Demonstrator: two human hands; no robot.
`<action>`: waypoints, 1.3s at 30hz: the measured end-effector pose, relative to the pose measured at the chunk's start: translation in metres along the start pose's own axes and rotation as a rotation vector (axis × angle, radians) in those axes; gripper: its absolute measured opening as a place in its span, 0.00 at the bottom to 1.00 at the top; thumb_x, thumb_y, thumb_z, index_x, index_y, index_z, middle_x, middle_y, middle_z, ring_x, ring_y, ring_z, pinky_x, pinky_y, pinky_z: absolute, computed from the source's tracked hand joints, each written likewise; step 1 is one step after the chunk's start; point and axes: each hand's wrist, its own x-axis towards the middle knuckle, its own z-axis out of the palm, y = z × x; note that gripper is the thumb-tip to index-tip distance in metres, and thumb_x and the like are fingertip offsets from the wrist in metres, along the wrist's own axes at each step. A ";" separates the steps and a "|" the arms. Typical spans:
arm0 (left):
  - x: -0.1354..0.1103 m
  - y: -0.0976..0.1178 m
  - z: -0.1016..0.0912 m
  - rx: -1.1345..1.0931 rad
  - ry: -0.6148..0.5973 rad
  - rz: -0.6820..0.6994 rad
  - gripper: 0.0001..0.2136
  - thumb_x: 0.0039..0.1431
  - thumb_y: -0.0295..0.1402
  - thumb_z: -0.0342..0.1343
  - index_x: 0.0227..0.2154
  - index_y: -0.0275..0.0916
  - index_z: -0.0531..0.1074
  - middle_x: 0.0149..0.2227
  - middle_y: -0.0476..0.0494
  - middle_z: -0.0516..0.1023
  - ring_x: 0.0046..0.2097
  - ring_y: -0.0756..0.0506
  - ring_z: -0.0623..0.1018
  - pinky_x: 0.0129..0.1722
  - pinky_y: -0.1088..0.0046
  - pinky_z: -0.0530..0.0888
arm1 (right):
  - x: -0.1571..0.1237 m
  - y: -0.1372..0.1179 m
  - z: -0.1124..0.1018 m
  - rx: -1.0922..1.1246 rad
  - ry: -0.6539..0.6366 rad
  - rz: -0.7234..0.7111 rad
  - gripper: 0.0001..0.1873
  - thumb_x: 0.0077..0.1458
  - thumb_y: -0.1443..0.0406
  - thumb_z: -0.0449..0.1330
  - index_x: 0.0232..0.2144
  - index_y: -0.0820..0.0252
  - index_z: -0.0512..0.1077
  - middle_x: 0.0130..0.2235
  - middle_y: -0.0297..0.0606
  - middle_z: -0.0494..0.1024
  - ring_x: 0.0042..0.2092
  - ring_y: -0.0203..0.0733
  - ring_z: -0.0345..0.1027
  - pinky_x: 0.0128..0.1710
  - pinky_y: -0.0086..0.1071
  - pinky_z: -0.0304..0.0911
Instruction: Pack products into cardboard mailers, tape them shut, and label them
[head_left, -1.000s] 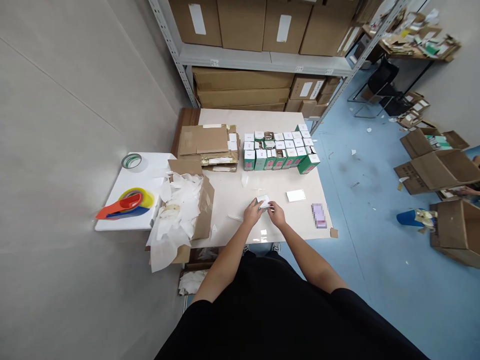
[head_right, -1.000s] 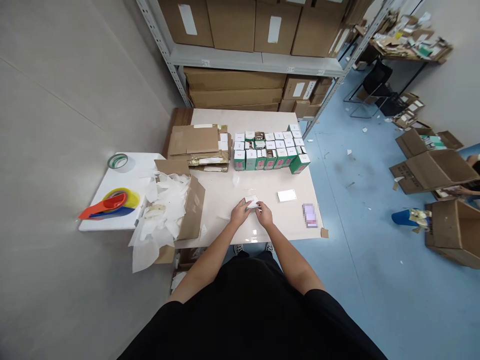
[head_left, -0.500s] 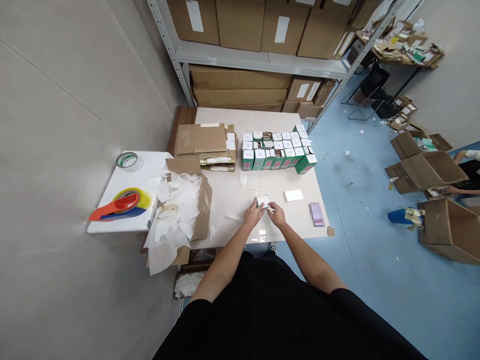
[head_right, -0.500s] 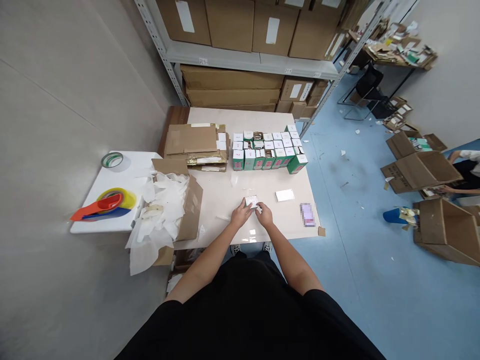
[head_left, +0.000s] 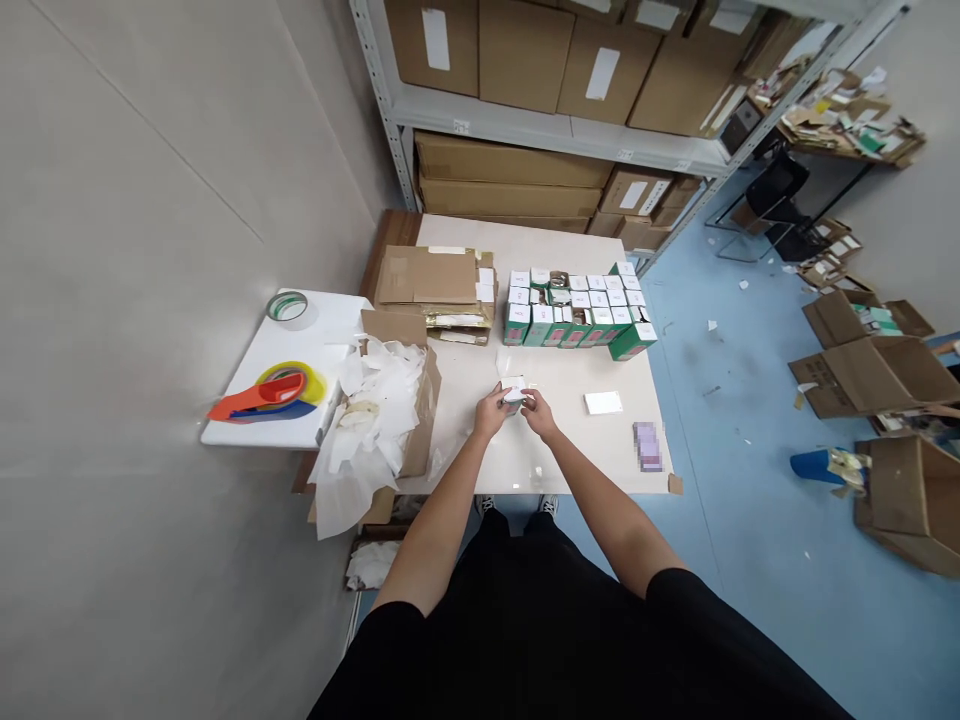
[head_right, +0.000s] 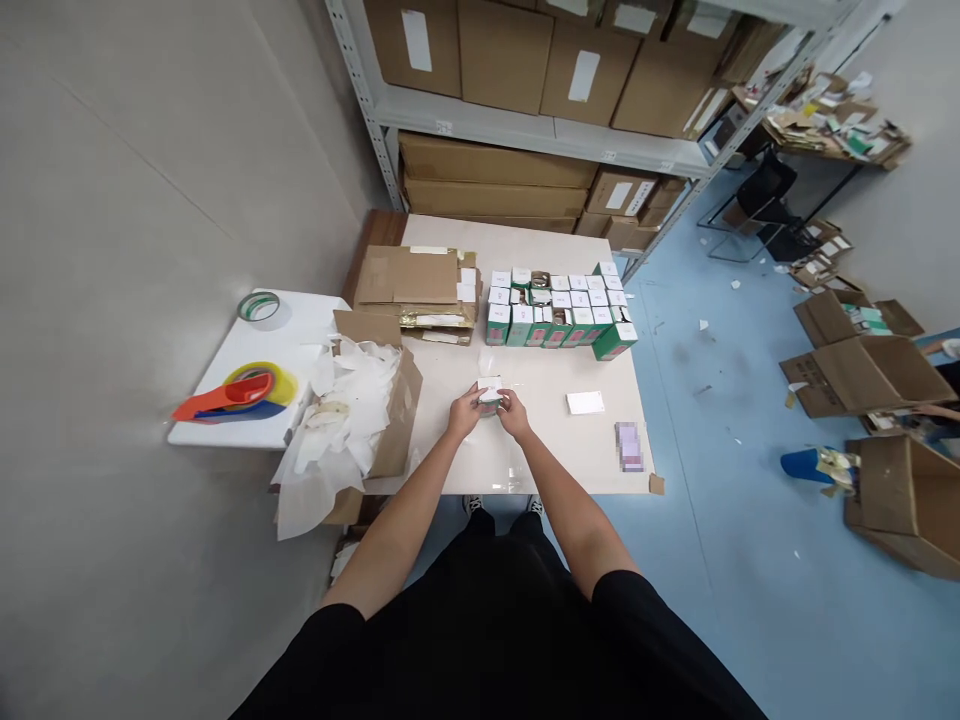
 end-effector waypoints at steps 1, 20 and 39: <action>0.004 -0.001 -0.008 0.013 0.025 0.012 0.25 0.58 0.23 0.58 0.57 0.47 0.78 0.69 0.49 0.67 0.59 0.41 0.78 0.62 0.64 0.74 | 0.008 -0.003 0.008 0.029 -0.016 -0.015 0.30 0.44 0.66 0.54 0.53 0.51 0.67 0.46 0.34 0.82 0.51 0.44 0.75 0.50 0.39 0.71; -0.023 0.054 -0.032 0.355 0.304 0.035 0.28 0.57 0.25 0.59 0.62 0.42 0.71 0.72 0.35 0.60 0.70 0.34 0.64 0.69 0.55 0.63 | 0.019 -0.034 -0.013 -0.138 -0.113 -0.126 0.38 0.46 0.68 0.60 0.62 0.50 0.69 0.63 0.44 0.72 0.58 0.54 0.72 0.58 0.51 0.69; -0.134 0.081 -0.042 0.037 0.480 0.170 0.21 0.61 0.41 0.61 0.55 0.43 0.76 0.57 0.35 0.79 0.56 0.39 0.79 0.52 0.58 0.79 | -0.059 -0.056 -0.040 -0.064 -0.165 -0.282 0.30 0.52 0.64 0.57 0.59 0.52 0.71 0.55 0.43 0.79 0.52 0.48 0.75 0.46 0.42 0.73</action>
